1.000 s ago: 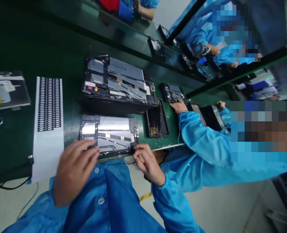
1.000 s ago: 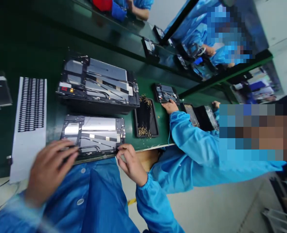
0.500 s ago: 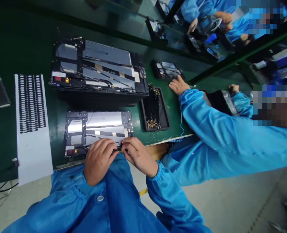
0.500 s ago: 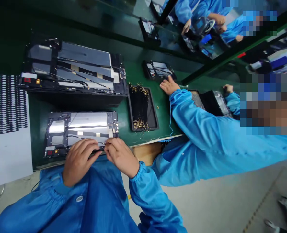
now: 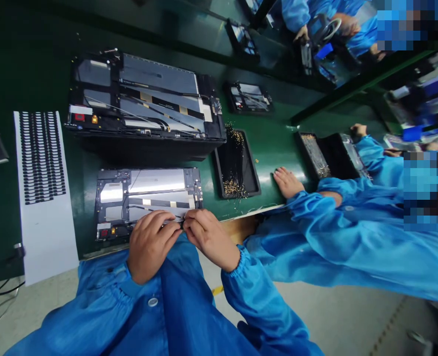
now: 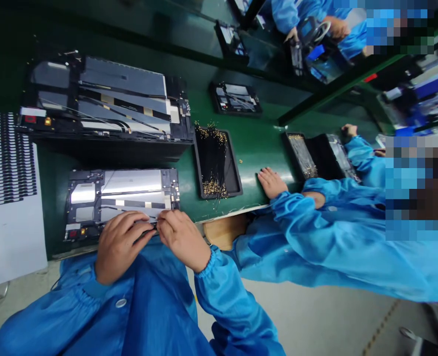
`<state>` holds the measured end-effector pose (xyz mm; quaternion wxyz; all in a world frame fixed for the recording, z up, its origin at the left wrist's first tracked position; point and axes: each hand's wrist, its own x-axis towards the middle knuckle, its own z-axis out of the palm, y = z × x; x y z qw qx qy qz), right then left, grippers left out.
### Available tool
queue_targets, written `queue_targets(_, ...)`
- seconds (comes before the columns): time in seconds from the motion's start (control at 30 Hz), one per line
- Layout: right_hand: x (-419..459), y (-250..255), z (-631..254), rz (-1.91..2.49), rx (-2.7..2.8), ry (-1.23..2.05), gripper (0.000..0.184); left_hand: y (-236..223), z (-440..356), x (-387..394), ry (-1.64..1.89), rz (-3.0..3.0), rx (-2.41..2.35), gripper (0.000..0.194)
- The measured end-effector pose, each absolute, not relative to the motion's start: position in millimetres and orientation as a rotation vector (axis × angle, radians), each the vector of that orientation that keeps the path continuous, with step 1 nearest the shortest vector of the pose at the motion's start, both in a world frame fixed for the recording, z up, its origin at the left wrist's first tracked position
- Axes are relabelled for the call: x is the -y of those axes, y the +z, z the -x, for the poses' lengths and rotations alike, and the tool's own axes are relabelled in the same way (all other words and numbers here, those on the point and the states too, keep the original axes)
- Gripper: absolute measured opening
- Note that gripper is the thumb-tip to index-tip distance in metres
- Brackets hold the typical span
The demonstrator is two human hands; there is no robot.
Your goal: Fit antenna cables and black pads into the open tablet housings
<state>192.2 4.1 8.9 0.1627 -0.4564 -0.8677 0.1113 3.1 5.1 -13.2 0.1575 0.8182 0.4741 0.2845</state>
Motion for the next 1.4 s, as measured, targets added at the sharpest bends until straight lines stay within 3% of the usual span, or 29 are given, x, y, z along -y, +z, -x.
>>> queue_targets(0.37,7.8,-1.1,-212.3,1.318,2.091,0.622,0.018,-11.8,-4.2,-7.0,0.828,-2.372,-1.348,0.007)
queue_targets(0.67,3.3,-1.6,-204.3,1.398,2.153,0.593,0.010,-13.5,-7.1,-7.5,0.855,-2.392,-1.365,0.006)
queue_targets(1.4,8.2,-3.5,-204.0,1.390,2.185,0.508,0.011,-15.7,-8.4,-8.3,0.987,-2.483,-1.353,0.007)
